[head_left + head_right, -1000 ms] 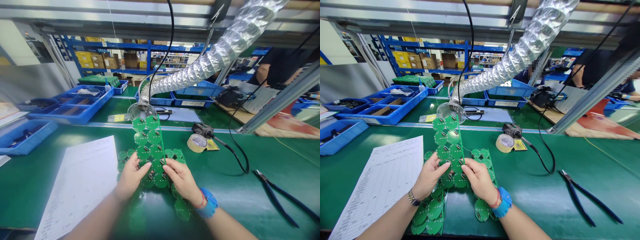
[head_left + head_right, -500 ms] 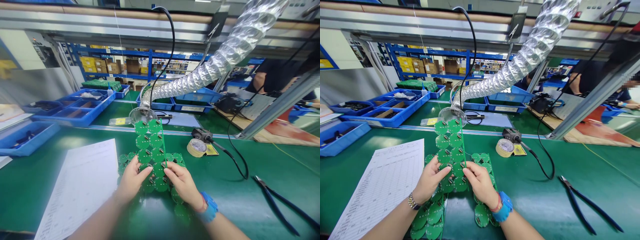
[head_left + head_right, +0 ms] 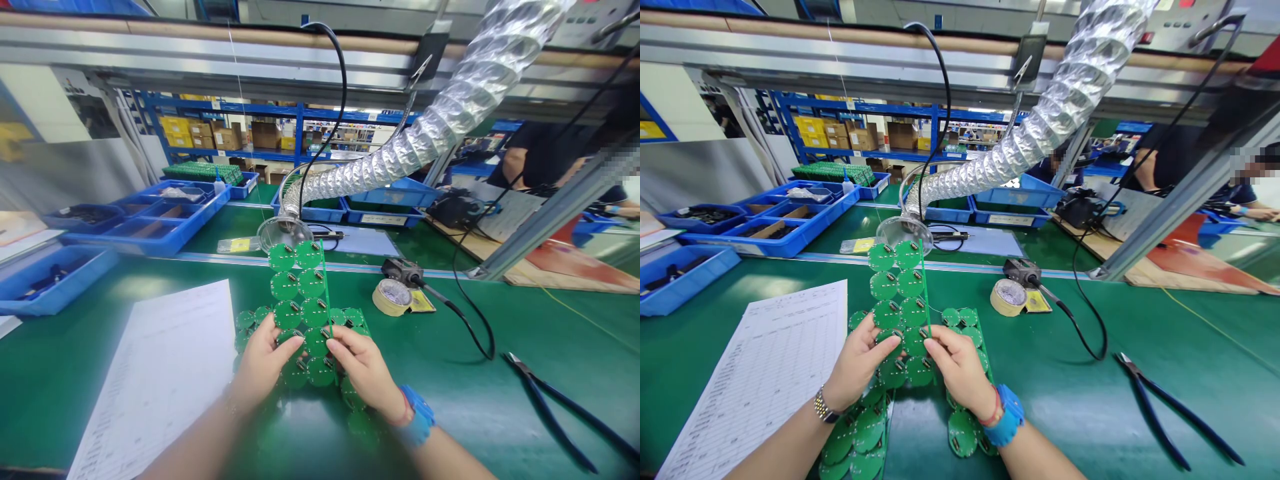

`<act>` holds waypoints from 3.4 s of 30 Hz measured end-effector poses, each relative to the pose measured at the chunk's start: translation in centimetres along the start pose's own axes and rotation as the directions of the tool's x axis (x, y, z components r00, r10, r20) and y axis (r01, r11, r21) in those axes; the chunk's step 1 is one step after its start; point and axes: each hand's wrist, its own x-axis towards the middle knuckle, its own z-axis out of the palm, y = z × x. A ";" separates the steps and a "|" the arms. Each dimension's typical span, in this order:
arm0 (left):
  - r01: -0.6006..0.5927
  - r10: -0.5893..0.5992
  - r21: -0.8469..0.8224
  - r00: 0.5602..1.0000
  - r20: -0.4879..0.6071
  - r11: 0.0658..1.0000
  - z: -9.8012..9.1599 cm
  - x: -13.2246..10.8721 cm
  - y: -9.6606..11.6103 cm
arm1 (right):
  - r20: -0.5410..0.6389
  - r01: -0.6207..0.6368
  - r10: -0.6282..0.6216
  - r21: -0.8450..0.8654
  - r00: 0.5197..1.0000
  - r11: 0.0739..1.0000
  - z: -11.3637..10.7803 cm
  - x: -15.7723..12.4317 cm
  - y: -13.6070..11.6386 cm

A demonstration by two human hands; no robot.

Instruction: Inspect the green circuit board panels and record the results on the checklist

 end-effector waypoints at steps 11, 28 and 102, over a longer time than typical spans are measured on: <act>-0.005 0.005 0.000 1.000 0.002 1.000 0.0 -0.1 0.2 | -0.019 0.022 -0.022 -0.016 1.000 1.000 0.0 0.1 -0.1; -0.012 0.012 -0.001 1.000 0.004 1.000 0.1 -0.1 0.3 | -0.012 0.019 -0.019 -0.018 1.000 1.000 0.0 0.0 0.0; -0.133 0.098 -0.138 0.966 -0.239 0.981 -0.9 0.8 0.5 | 0.261 -0.065 0.056 0.028 0.964 0.997 0.8 -0.7 -0.7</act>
